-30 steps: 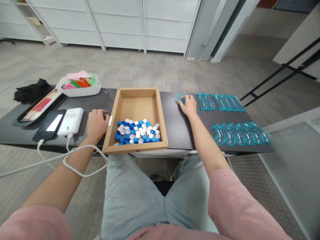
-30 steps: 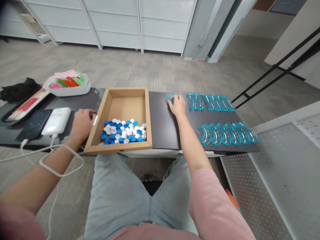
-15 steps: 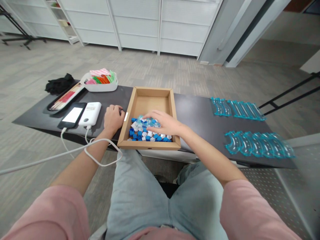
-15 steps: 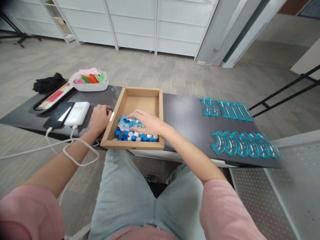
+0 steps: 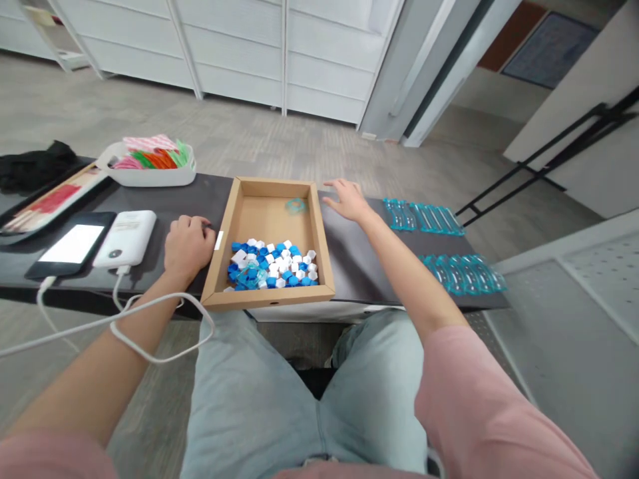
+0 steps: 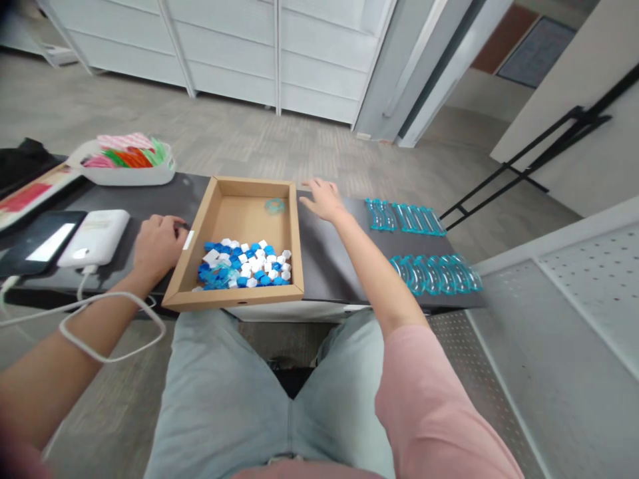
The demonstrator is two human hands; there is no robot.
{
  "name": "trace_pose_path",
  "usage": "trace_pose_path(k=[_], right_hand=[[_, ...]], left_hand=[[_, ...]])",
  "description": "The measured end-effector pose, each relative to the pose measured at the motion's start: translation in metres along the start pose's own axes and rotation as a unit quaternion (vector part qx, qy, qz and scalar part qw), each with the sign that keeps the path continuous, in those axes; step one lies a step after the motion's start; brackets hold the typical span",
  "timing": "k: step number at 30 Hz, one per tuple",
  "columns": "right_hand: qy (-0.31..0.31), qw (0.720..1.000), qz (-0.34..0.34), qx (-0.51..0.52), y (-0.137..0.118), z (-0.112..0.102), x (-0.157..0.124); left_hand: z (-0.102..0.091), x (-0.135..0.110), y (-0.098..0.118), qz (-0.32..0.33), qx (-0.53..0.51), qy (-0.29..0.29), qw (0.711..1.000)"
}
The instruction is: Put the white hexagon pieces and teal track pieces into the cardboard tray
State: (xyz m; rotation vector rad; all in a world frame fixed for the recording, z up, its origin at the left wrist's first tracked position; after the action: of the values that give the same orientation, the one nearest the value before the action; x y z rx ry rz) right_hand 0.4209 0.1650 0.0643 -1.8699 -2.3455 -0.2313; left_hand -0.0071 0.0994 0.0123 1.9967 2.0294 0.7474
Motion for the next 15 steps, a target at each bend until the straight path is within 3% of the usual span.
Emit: trace_pose_path(k=[5,8,11,15], right_hand=[[-0.048,0.975,0.196,-0.089,0.155,-0.015,-0.091],[-0.09,0.938,0.322,-0.096,0.213,-0.014,-0.143],[-0.101,0.922,0.361,-0.098,0.214,-0.003,-0.159],[-0.117,0.916,0.374,-0.089,0.18,0.02,-0.152]], left_hand=[[0.002,0.002,-0.004,-0.005,0.011,0.003,1.0],[0.004,0.002,-0.004,-0.013,0.028,-0.013,0.999],[0.006,0.002,-0.004,-0.025,0.043,-0.025,0.998],[0.003,0.0,-0.004,-0.032,0.042,-0.015,0.998]])
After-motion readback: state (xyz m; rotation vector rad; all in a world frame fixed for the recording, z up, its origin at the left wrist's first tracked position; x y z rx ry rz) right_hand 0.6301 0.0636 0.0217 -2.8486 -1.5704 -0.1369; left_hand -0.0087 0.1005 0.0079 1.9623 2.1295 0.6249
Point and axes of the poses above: each hand's wrist, its own x-axis towards the middle knuckle, its own z-axis out of the palm, y = z × x, the point moved 10 cm from there along x, towards the middle knuckle, and after that the axes turned 15 degrees about -x, right-handed, at the moved point
